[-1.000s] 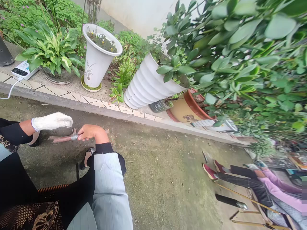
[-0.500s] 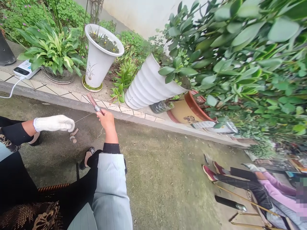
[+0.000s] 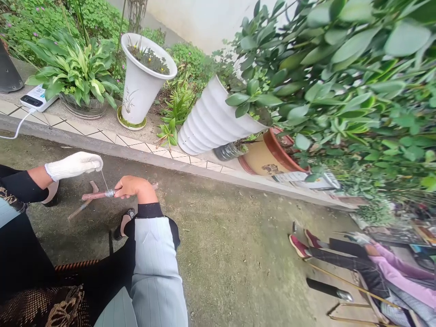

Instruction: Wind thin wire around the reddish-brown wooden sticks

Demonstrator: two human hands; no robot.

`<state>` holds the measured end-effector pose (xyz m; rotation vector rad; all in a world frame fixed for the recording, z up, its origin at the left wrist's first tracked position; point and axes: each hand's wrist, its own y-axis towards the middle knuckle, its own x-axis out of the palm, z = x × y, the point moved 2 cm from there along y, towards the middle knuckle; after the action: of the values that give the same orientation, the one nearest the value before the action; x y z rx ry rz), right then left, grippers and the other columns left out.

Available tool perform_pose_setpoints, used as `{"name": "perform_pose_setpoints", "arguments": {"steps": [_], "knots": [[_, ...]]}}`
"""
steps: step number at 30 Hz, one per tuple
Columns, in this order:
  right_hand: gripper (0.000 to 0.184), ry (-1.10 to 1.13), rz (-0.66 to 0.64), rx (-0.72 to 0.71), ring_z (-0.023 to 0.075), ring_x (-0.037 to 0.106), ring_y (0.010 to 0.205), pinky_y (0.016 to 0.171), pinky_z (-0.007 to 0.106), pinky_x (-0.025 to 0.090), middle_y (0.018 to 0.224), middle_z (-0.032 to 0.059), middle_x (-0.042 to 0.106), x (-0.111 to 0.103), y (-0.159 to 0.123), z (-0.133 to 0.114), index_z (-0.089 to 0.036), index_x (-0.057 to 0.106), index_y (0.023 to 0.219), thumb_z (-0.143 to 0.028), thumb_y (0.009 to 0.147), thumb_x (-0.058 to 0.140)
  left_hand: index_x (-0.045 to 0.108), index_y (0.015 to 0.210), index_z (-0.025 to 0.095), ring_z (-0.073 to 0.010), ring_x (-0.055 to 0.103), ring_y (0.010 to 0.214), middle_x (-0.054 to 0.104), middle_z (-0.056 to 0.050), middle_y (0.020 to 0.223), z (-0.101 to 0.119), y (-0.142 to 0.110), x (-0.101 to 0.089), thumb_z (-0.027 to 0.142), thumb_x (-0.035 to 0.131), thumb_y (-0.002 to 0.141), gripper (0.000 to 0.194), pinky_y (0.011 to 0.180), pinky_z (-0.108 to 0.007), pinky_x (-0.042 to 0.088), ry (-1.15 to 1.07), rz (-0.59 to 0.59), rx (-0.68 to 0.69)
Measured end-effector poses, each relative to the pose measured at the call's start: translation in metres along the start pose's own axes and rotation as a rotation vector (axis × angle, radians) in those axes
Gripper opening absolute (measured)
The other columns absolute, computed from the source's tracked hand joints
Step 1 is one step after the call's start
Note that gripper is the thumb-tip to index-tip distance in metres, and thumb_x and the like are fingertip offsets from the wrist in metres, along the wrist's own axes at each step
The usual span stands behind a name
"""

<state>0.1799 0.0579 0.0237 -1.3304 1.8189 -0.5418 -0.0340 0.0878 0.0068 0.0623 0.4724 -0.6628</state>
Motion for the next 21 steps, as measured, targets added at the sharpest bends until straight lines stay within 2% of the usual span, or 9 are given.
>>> {"name": "perform_pose_setpoints", "arguments": {"steps": [2, 4, 6, 9, 11, 13, 16, 19, 21], "knots": [[0.014, 0.094, -0.021, -0.12, 0.0061, 0.048, 0.052, 0.054, 0.019, 0.038, 0.065, -0.0027, 0.061, 0.0, -0.006, -0.003, -0.015, 0.069, 0.084, -0.025, 0.078, 0.059, 0.06, 0.083, 0.013, -0.0104, 0.046, 0.06, 0.058, -0.001, 0.071, -0.004, 0.003, 0.0, 0.041, 0.046, 0.089, 0.032, 0.057, -0.021, 0.039, -0.018, -0.01, -0.005], [0.019, 0.197, 0.028, -0.232, 0.0063, 0.049, 0.056, 0.056, 0.019, 0.039, 0.069, -0.0027, 0.061, -0.003, -0.014, -0.006, -0.015, 0.069, 0.09, -0.026, 0.077, 0.06, 0.059, 0.082, 0.014, -0.0107, 0.046, 0.059, 0.056, -0.001, 0.07, -0.008, 0.006, 0.001, 0.042, 0.046, 0.088, 0.032, 0.055, -0.021, 0.038, -0.042, 0.004, -0.013], [0.024, 0.319, 0.174, -0.324, 0.0064, 0.049, 0.058, 0.057, 0.019, 0.039, 0.072, -0.0023, 0.061, -0.008, -0.022, -0.008, -0.015, 0.068, 0.096, -0.028, 0.077, 0.06, 0.058, 0.081, 0.014, -0.0112, 0.046, 0.058, 0.056, -0.002, 0.07, -0.01, 0.008, 0.005, 0.043, 0.049, 0.085, 0.031, 0.054, -0.021, 0.038, -0.095, 0.008, -0.033], [0.026, 0.492, 0.523, -0.371, 0.0063, 0.048, 0.058, 0.055, 0.019, 0.038, 0.074, -0.0009, 0.06, -0.018, -0.027, -0.006, -0.014, 0.067, 0.096, -0.031, 0.079, 0.057, 0.058, 0.08, 0.015, -0.011, 0.044, 0.055, 0.055, -0.002, 0.069, -0.007, 0.007, 0.017, 0.044, 0.052, 0.084, 0.03, 0.051, -0.022, 0.036, -0.205, -0.082, -0.061], [0.026, 0.545, 0.736, -0.304, 0.0067, 0.047, 0.057, 0.054, 0.02, 0.038, 0.074, -0.0001, 0.06, -0.024, -0.025, -0.001, -0.013, 0.066, 0.095, -0.032, 0.08, 0.055, 0.057, 0.081, 0.014, -0.0105, 0.043, 0.056, 0.055, -0.002, 0.072, -0.002, 0.005, 0.026, 0.043, 0.049, 0.088, 0.031, 0.052, -0.022, 0.035, -0.306, -0.188, -0.047], [0.027, 0.502, 0.886, -0.164, 0.008, 0.05, 0.058, 0.055, 0.02, 0.039, 0.075, 0.0006, 0.061, -0.028, -0.02, 0.004, -0.014, 0.066, 0.098, -0.032, 0.083, 0.051, 0.057, 0.081, 0.014, -0.0095, 0.041, 0.056, 0.055, -0.003, 0.075, 0.001, 0.003, 0.034, 0.043, 0.048, 0.09, 0.032, 0.052, -0.022, 0.034, -0.412, -0.277, -0.031], [0.031, 0.242, 1.013, 0.123, 0.0131, 0.057, 0.07, 0.065, 0.024, 0.042, 0.082, 0.0026, 0.066, -0.032, -0.016, 0.008, -0.018, 0.066, 0.106, -0.035, 0.088, 0.047, 0.057, 0.084, 0.012, -0.0079, 0.036, 0.052, 0.053, -0.002, 0.072, 0.001, 0.0, 0.041, 0.043, 0.05, 0.09, 0.032, 0.049, -0.022, 0.03, -0.479, -0.383, -0.044], [0.03, -0.079, 1.004, 0.371, 0.0195, 0.061, 0.086, 0.074, 0.028, 0.043, 0.094, 0.0065, 0.069, -0.031, -0.015, 0.008, -0.023, 0.066, 0.108, -0.039, 0.089, 0.048, 0.057, 0.083, 0.011, -0.0078, 0.035, 0.054, 0.053, -0.002, 0.072, 0.001, -0.004, 0.043, 0.042, 0.048, 0.092, 0.034, 0.05, -0.021, 0.029, -0.416, -0.438, -0.021], [0.028, -0.227, 0.883, 0.446, 0.0211, 0.062, 0.091, 0.075, 0.029, 0.043, 0.1, 0.0094, 0.069, -0.027, -0.011, 0.006, -0.023, 0.067, 0.105, -0.038, 0.089, 0.051, 0.058, 0.082, 0.01, -0.0082, 0.037, 0.057, 0.052, -0.002, 0.073, 0.005, -0.006, 0.04, 0.039, 0.048, 0.092, 0.032, 0.053, -0.02, 0.031, -0.35, -0.441, 0.02]]}}
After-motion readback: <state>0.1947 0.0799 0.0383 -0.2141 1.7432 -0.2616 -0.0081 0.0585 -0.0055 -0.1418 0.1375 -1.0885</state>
